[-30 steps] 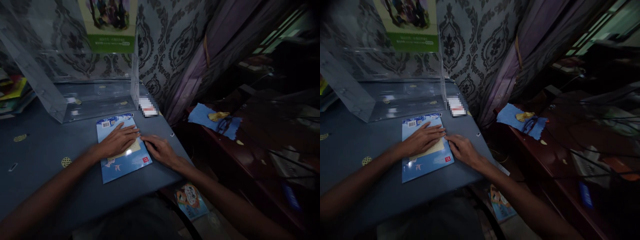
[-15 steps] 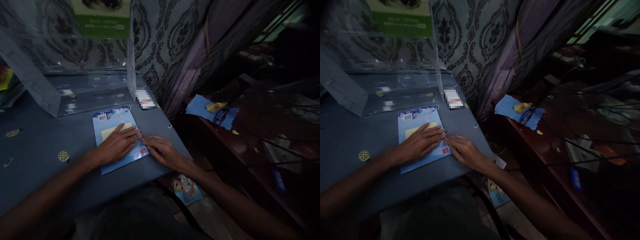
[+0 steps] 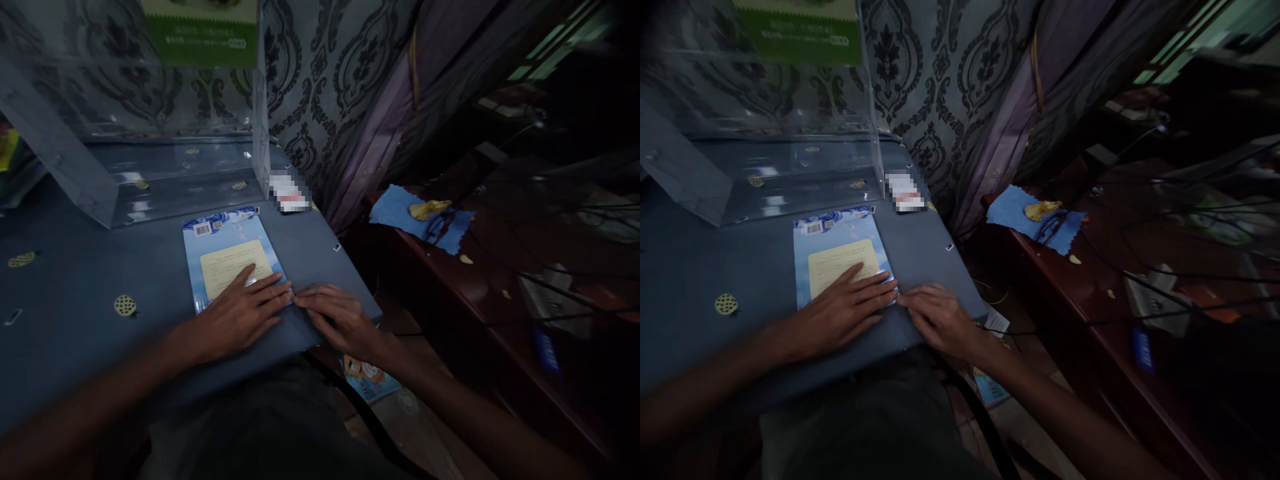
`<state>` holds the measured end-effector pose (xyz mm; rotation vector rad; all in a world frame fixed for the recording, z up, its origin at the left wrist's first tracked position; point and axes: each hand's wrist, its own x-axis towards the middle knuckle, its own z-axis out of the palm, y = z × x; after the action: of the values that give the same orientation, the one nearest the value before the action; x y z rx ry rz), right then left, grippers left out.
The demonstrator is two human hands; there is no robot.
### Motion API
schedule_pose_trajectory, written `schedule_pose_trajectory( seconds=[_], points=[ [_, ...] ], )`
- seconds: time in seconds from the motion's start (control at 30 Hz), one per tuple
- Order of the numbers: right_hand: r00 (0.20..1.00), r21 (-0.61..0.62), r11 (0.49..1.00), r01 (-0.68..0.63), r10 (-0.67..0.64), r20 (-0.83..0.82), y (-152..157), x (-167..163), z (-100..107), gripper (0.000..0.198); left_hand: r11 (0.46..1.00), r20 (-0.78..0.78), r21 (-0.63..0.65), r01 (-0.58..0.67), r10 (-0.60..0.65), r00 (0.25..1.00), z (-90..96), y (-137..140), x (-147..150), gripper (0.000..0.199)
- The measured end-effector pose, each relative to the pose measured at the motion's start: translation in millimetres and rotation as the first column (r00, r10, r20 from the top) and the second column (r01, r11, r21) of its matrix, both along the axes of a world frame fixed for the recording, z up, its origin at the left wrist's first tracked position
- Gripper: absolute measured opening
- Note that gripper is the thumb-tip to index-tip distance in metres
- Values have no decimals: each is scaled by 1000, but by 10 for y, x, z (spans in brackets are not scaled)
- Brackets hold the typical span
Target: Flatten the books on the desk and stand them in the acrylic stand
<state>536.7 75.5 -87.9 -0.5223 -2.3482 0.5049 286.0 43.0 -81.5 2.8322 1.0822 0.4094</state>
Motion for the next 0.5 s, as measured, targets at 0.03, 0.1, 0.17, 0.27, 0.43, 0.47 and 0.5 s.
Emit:
schedule_pose_trajectory(
  seconds=[0.03, 0.1, 0.17, 0.27, 0.43, 0.47, 0.5],
  points=[
    [1000, -5, 1000, -1, 1, -1, -12, 5, -2, 33, 1000, -4, 15, 1, -1, 1000, -9, -23, 9, 44],
    [1000, -2, 1000, 5, -5, -16, -29, 8, -4, 33, 999, -10, 44, 5, -5, 1000, -27, -71, 24, 44],
    [1000, -3, 1000, 21, -21, -17, -36, 6, 0, 33, 997, -15, 72, 7, -6, 1000, -42, -122, 35, 45],
    [1000, -19, 1000, 18, -19, -16, -35, -3, 21, 31, 994, -30, 113, 6, -2, 1000, -46, -204, 28, 44],
    [999, 3, 1000, -3, 3, -32, -15, -20, 42, 36, 990, -110, 139, 17, -1, 994, -59, -391, -126, 46],
    [1000, 14, 1000, 2, -1, -22, -6, -26, 35, 38, 990, -122, 140, -10, 28, 992, -72, -433, -182, 49],
    [1000, 23, 1000, 10, -10, -2, 6, -34, 25, 38, 988, -128, 146, -54, 73, 989, -87, -474, -243, 51]
  ],
)
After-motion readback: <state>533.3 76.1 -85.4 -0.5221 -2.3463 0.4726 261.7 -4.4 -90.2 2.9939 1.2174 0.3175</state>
